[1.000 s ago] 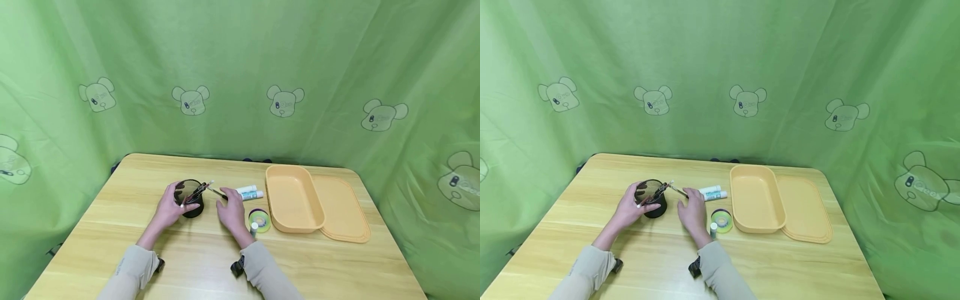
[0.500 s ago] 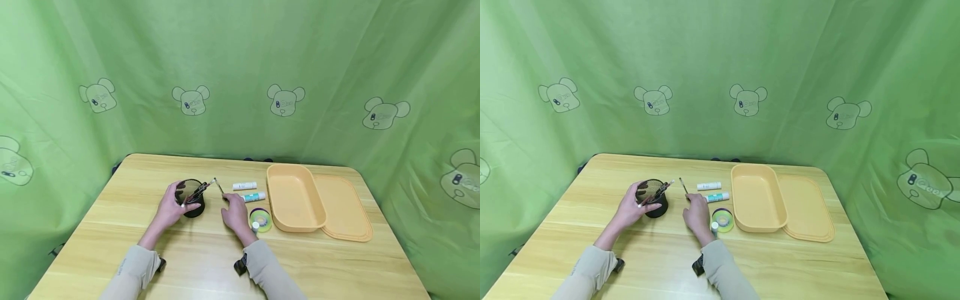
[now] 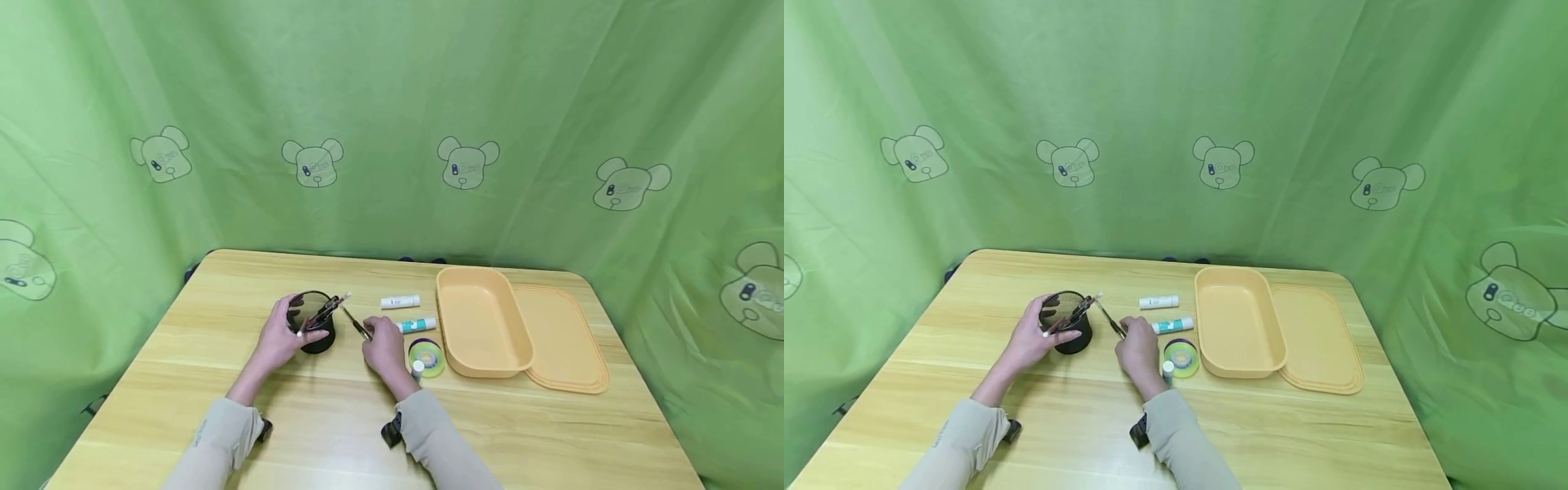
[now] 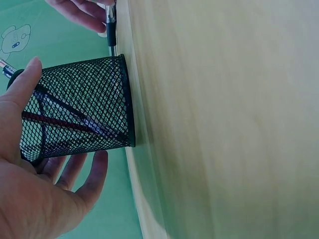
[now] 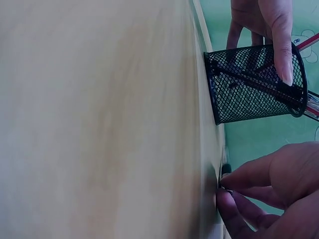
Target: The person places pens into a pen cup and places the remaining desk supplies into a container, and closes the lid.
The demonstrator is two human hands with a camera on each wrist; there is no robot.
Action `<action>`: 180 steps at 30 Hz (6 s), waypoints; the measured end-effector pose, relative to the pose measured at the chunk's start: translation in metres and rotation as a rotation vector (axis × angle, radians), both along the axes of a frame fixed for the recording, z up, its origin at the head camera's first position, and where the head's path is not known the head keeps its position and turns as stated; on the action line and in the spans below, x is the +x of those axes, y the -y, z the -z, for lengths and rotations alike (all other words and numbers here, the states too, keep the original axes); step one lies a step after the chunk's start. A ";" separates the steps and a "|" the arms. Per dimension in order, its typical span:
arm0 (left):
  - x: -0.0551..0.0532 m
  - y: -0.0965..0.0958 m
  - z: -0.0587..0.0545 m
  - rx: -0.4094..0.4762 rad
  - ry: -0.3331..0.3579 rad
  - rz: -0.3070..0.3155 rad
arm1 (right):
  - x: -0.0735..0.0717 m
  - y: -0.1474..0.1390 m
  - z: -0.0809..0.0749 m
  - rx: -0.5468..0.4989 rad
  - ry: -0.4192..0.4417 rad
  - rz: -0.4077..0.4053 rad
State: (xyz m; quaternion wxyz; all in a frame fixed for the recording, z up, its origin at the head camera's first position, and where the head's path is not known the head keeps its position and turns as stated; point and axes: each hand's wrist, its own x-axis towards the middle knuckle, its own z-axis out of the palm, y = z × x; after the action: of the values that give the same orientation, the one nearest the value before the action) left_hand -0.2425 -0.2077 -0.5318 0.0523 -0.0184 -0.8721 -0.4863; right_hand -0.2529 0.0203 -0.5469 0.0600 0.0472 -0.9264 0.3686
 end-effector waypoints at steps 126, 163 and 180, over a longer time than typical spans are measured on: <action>-0.002 0.002 -0.003 -0.019 0.012 -0.002 | 0.018 -0.024 -0.097 -1.020 -0.322 0.092; -0.001 0.001 -0.002 -0.007 0.002 -0.002 | 0.030 0.022 -0.073 -0.731 -0.220 -0.010; -0.003 0.001 -0.001 0.011 0.000 0.014 | 0.025 0.034 -0.068 -0.490 -0.107 -0.064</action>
State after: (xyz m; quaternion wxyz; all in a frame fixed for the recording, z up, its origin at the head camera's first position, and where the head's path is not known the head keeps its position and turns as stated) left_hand -0.2454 -0.2091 -0.5310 0.0490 -0.0241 -0.8692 -0.4914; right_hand -0.2280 -0.0139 -0.4792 0.1070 0.0801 -0.8029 0.5810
